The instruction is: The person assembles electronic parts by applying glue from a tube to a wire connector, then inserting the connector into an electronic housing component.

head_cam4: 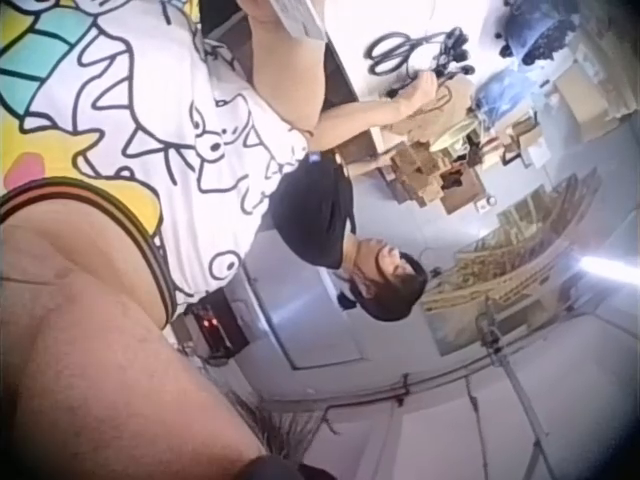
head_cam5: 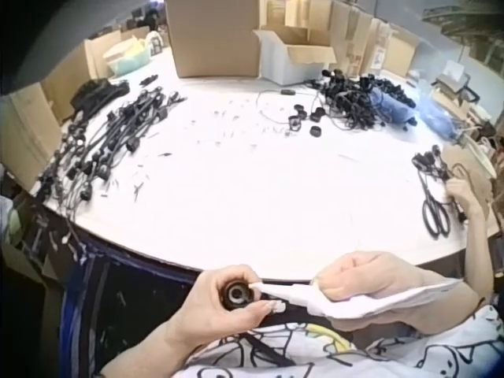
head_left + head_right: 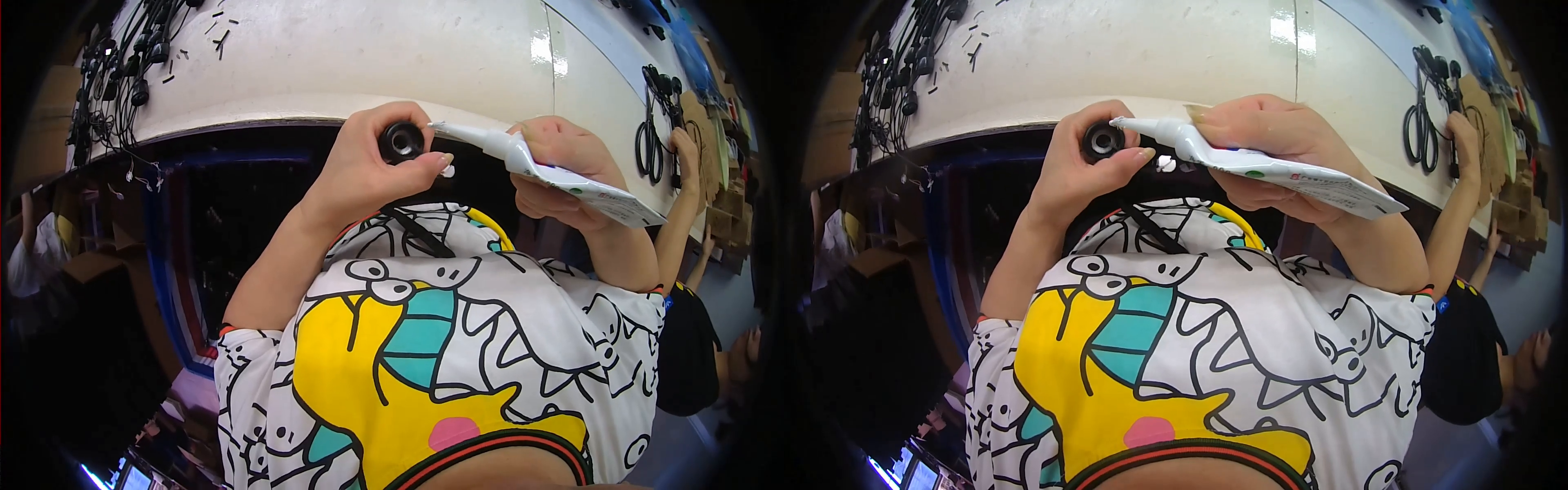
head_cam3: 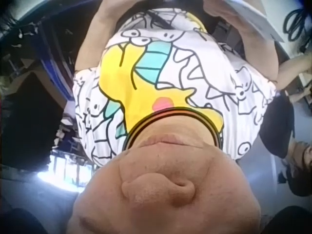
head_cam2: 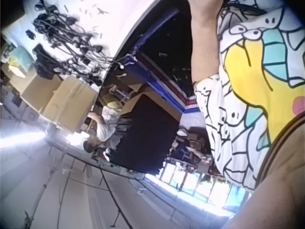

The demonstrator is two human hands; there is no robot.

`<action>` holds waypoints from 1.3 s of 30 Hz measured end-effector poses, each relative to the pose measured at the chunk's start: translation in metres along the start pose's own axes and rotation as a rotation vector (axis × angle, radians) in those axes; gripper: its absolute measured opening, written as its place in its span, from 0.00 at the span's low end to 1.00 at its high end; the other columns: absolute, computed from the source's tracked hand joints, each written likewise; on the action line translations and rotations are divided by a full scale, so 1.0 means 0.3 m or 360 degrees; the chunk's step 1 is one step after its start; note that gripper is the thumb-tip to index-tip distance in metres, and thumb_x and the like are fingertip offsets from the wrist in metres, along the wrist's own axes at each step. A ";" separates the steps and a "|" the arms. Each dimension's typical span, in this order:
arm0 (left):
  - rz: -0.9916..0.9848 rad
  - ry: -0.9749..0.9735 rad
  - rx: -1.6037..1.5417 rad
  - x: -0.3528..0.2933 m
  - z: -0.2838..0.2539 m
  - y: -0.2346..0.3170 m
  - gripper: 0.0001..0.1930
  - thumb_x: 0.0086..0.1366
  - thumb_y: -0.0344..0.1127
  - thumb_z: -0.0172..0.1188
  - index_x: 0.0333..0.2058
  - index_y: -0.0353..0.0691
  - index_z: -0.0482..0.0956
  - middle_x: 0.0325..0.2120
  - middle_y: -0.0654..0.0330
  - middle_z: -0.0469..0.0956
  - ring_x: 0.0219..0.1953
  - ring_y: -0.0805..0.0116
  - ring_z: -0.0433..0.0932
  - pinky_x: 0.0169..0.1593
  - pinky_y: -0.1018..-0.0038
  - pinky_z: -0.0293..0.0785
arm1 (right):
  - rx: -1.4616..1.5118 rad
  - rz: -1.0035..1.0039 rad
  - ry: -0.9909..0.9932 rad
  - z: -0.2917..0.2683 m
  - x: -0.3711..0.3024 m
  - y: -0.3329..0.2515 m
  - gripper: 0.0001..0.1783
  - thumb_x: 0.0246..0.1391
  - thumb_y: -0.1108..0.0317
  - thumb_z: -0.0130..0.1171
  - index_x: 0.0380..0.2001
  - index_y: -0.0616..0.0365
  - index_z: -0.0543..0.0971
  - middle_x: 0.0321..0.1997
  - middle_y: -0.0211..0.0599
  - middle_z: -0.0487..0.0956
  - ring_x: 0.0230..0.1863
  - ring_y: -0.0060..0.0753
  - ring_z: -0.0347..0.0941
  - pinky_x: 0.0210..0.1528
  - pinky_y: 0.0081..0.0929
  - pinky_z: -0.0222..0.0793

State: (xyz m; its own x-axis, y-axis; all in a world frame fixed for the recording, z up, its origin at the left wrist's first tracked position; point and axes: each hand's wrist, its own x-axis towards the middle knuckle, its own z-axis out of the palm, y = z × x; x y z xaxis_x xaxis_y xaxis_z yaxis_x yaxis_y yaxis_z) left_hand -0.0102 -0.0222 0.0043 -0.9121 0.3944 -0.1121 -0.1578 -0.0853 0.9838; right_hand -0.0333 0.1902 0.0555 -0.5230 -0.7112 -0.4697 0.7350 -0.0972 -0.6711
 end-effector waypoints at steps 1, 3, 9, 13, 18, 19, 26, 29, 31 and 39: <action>0.0036 0.0048 0.0017 -0.001 0.005 -0.004 0.07 0.47 0.28 0.60 0.21 0.37 0.69 0.15 0.68 0.68 0.19 0.84 0.66 0.23 0.88 0.62 | 0.0037 0.0031 -0.0003 0.001 0.007 0.005 0.12 0.55 0.63 0.45 0.24 0.62 0.67 0.08 0.27 0.64 0.04 0.13 0.51 0.08 0.14 0.44; 0.0107 0.0106 0.0069 0.004 0.010 -0.010 0.07 0.46 0.28 0.59 0.22 0.37 0.69 0.15 0.69 0.66 0.19 0.84 0.64 0.23 0.87 0.61 | 0.0042 0.0100 0.0026 0.020 0.017 -0.002 0.12 0.54 0.65 0.46 0.24 0.63 0.68 0.09 0.28 0.65 0.04 0.13 0.51 0.08 0.13 0.45; 0.0153 0.0188 0.0364 0.007 0.005 -0.038 0.07 0.45 0.27 0.58 0.23 0.36 0.69 0.13 0.68 0.63 0.18 0.83 0.60 0.22 0.85 0.58 | 0.0019 0.0134 0.0075 0.017 0.037 0.013 0.12 0.51 0.65 0.51 0.24 0.64 0.72 0.13 0.28 0.67 0.08 0.11 0.55 0.09 0.09 0.46; 0.0177 0.0187 0.0405 0.013 0.006 -0.043 0.07 0.45 0.27 0.58 0.23 0.36 0.69 0.13 0.68 0.63 0.18 0.83 0.60 0.22 0.85 0.58 | 0.0040 0.0122 0.0019 0.012 0.044 0.016 0.13 0.51 0.63 0.53 0.26 0.64 0.75 0.14 0.26 0.69 0.11 0.09 0.57 0.11 0.08 0.47; 0.0226 0.0163 0.0401 0.015 0.010 -0.050 0.07 0.43 0.28 0.59 0.23 0.36 0.70 0.13 0.67 0.64 0.18 0.82 0.61 0.23 0.85 0.59 | -0.0159 0.0123 0.0148 0.030 0.056 0.016 0.12 0.52 0.66 0.50 0.22 0.64 0.71 0.12 0.25 0.66 0.09 0.11 0.55 0.09 0.09 0.47; 0.0226 0.0164 0.0401 0.014 0.012 -0.051 0.07 0.43 0.28 0.59 0.23 0.36 0.70 0.13 0.67 0.64 0.18 0.82 0.61 0.23 0.85 0.59 | -0.0230 0.0109 0.0134 0.029 0.059 0.019 0.11 0.52 0.65 0.50 0.24 0.64 0.71 0.13 0.25 0.66 0.10 0.10 0.56 0.10 0.09 0.48; 0.0284 0.0140 0.0501 0.002 0.011 -0.057 0.07 0.42 0.27 0.59 0.23 0.36 0.70 0.13 0.65 0.66 0.18 0.80 0.63 0.23 0.84 0.61 | -0.0372 0.0068 0.0275 0.055 0.055 0.033 0.13 0.52 0.63 0.51 0.26 0.64 0.74 0.16 0.26 0.70 0.12 0.11 0.58 0.12 0.10 0.50; 0.0305 0.0131 0.0578 0.001 0.012 -0.061 0.08 0.41 0.27 0.59 0.23 0.36 0.70 0.13 0.64 0.66 0.17 0.79 0.63 0.23 0.84 0.61 | -0.0403 0.0098 0.0153 0.052 0.053 0.033 0.13 0.52 0.62 0.51 0.25 0.64 0.75 0.17 0.26 0.71 0.13 0.10 0.60 0.13 0.10 0.51; 0.0354 0.0133 0.0586 0.003 0.016 -0.057 0.08 0.41 0.26 0.59 0.23 0.36 0.70 0.13 0.64 0.65 0.17 0.79 0.62 0.23 0.84 0.61 | -0.0523 0.0100 0.0119 0.049 0.049 0.019 0.14 0.51 0.62 0.51 0.24 0.63 0.75 0.16 0.26 0.71 0.14 0.09 0.60 0.14 0.08 0.51; 0.0231 0.0107 0.0483 0.021 0.040 -0.014 0.08 0.43 0.25 0.60 0.23 0.37 0.69 0.15 0.67 0.65 0.20 0.81 0.62 0.24 0.85 0.61 | -0.0297 0.0096 0.0039 0.015 0.014 0.008 0.14 0.51 0.62 0.51 0.22 0.64 0.73 0.12 0.27 0.68 0.09 0.13 0.58 0.10 0.11 0.50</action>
State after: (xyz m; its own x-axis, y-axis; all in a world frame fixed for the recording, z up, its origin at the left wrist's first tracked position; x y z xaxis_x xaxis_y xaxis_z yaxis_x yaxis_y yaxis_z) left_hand -0.0107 -0.0086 0.0011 -0.9413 0.3359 0.0331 0.0861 0.1441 0.9858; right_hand -0.0318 0.1838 0.0544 -0.4923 -0.6946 -0.5245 0.6737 0.0776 -0.7350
